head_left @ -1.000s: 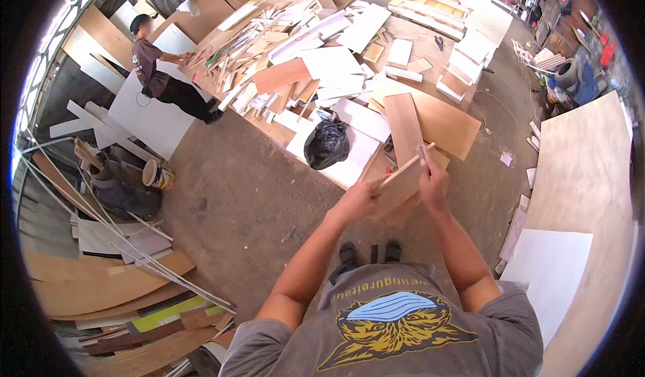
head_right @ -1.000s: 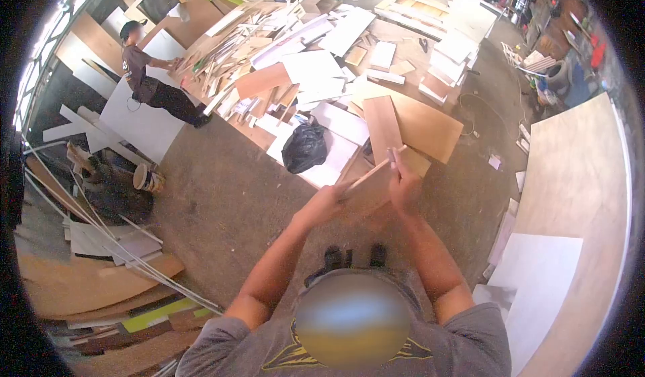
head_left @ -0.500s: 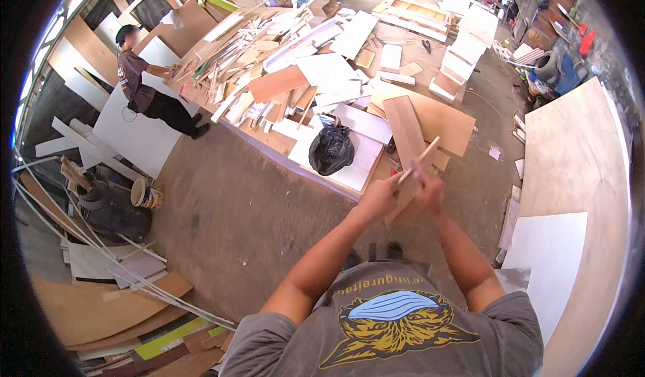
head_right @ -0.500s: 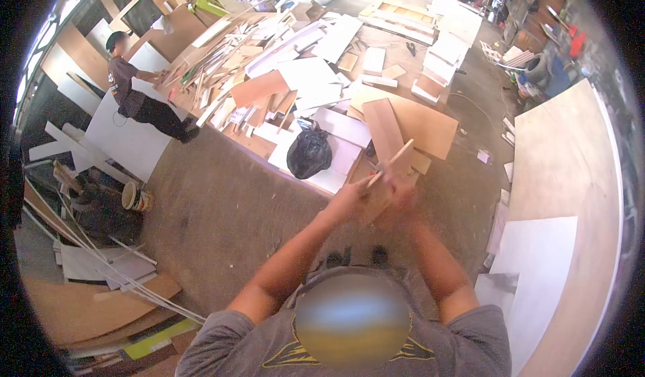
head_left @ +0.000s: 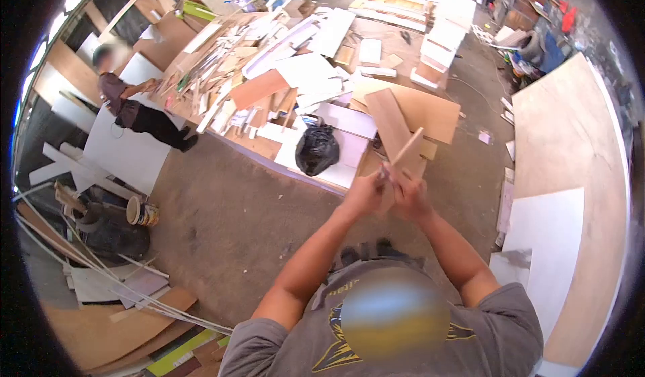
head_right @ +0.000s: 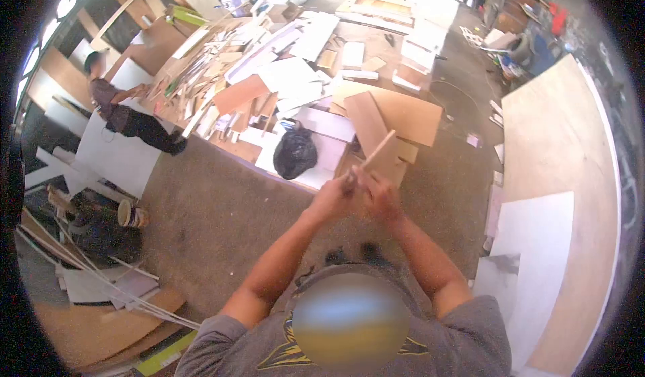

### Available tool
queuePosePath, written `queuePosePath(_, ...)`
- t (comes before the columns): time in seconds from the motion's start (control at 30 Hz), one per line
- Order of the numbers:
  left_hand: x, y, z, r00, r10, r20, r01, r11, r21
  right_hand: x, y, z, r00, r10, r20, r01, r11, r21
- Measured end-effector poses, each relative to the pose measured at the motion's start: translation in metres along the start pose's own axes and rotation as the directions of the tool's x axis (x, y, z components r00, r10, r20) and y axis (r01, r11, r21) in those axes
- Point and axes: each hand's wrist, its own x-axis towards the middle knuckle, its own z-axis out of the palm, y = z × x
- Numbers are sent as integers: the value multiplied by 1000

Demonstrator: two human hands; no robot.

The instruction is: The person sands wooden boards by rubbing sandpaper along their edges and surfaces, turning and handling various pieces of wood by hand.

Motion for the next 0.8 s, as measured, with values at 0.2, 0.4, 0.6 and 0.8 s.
queuePosePath(0.2, -1, 26, 2, 1000, -18, -10, 18, 998, 63, 22, 56, -11, 983, 128, -130, -145, 981, -129)
queuePosePath(0.4, -4, 37, 9, 999, -41, -25, 43, 994, 102, 16, 68, -30, 994, -12, -110, 10, 1000, -22)
queuePosePath(0.6, -7, 46, 16, 995, -89, -38, 93, 988, 123, 24, 75, -51, 992, 97, -79, -102, 993, -60)
queuePosePath(0.8, -9, 46, 12, 997, -67, -28, 69, 996, 57, 25, 92, -47, 983, -42, -178, 24, 994, -106)
